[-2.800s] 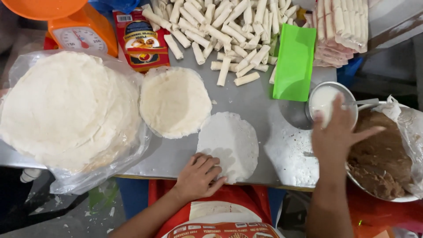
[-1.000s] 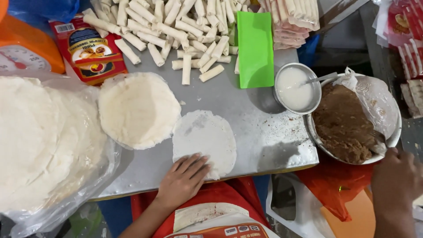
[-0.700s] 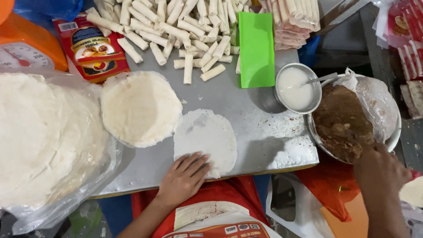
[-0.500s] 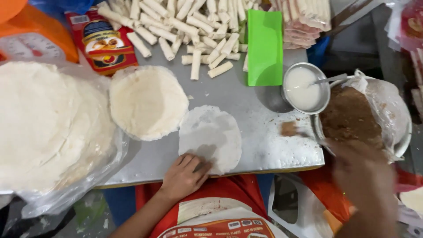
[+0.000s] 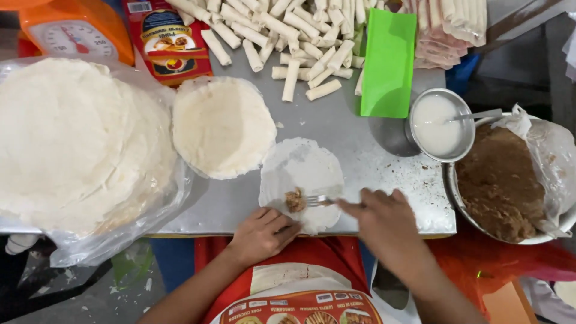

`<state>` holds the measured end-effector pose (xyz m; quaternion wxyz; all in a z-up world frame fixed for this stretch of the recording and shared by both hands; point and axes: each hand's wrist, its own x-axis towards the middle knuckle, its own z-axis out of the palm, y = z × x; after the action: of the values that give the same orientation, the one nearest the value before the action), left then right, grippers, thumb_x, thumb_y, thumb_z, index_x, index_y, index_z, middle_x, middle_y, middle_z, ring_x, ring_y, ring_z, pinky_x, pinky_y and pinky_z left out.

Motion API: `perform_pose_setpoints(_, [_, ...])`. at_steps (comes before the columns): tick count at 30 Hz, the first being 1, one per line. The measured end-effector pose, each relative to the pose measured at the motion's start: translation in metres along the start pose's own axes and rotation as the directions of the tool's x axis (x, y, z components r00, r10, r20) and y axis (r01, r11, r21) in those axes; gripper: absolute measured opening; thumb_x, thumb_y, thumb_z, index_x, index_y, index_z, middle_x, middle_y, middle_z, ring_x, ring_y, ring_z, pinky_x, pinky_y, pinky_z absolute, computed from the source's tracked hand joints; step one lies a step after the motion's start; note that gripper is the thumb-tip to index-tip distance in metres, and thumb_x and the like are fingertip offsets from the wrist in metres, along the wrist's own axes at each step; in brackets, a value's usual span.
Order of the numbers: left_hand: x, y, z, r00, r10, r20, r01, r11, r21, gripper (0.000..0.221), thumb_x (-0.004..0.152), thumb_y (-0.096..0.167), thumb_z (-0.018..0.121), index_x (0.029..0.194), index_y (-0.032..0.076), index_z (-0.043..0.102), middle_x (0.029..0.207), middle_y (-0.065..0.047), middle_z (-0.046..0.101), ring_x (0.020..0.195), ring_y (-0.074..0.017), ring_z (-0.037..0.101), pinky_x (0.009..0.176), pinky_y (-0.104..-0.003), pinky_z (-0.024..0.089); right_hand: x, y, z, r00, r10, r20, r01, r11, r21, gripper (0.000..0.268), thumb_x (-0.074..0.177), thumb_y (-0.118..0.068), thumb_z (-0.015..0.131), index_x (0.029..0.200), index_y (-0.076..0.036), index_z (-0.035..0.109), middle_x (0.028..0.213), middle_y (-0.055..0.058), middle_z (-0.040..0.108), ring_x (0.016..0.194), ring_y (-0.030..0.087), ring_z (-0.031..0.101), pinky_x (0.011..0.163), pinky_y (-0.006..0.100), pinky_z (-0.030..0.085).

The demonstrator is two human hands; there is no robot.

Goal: Manually assembling lumpia by peeling wrappers, adding meat filling, and rolling them into tight cylinders.

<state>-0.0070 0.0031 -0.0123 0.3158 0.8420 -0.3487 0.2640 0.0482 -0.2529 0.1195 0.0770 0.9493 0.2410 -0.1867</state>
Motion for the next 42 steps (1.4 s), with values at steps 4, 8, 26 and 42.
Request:
perform_pose_setpoints(4, [0.002, -0.001, -0.009, 0.998, 0.042, 0.056, -0.042, 0.999, 0.0, 0.009, 0.094, 0.017, 0.082, 0.1, 0.011, 0.078, 0.092, 0.0, 0.062, 0.08, -0.0187, 0.055, 0.072, -0.033, 0.048, 0.009, -0.006, 0.024, 0.985, -0.111, -0.131, 0.111, 0.994, -0.015, 0.071, 0.072, 0.006, 0.069, 0.131, -0.034, 0.069, 0.086, 0.003, 0.065, 0.071, 0.026, 0.063, 0.073, 0.041, 0.041])
perform_pose_setpoints(8, [-0.001, -0.001, -0.004, 0.997, 0.028, 0.067, -0.028, 1.0, 0.008, 0.012, 0.094, 0.018, 0.081, 0.104, 0.012, 0.078, 0.094, 0.0, 0.066, 0.08, -0.0194, 0.057, 0.071, -0.034, 0.048, 0.007, -0.006, -0.016, 0.999, -0.029, 0.015, 0.029, 1.0, 0.004, 0.074, 0.078, 0.011, 0.066, 0.137, -0.034, 0.065, 0.095, 0.003, 0.069, 0.076, 0.024, 0.066, 0.078, 0.043, 0.046])
perform_pose_setpoints(26, [0.003, 0.0, -0.002, 0.998, -0.058, 0.036, 0.059, 0.998, -0.029, 0.012, 0.097, 0.019, 0.077, 0.095, 0.007, 0.074, 0.098, -0.006, 0.062, 0.084, -0.0242, 0.057, 0.076, -0.035, 0.048, -0.008, 0.024, 0.044, 0.792, -0.004, -0.611, -0.072, 0.993, -0.099, 0.058, 0.088, 0.012, 0.078, 0.132, -0.025, 0.073, 0.088, -0.004, 0.074, 0.082, 0.013, 0.066, 0.065, 0.029, 0.04])
perform_pose_setpoints(42, [0.052, -0.049, 0.016, 0.851, -0.411, 0.326, 0.492, 0.841, -0.226, 0.035, 0.094, 0.024, 0.073, 0.122, 0.003, 0.071, 0.114, -0.022, 0.069, 0.107, -0.0437, 0.068, 0.091, -0.049, 0.057, 0.033, 0.014, 0.017, 0.722, 0.68, 0.128, -0.442, 0.312, 0.841, 0.052, 0.101, -0.005, 0.057, 0.151, -0.017, 0.049, 0.122, 0.011, 0.062, 0.103, 0.029, 0.065, 0.078, 0.042, 0.056])
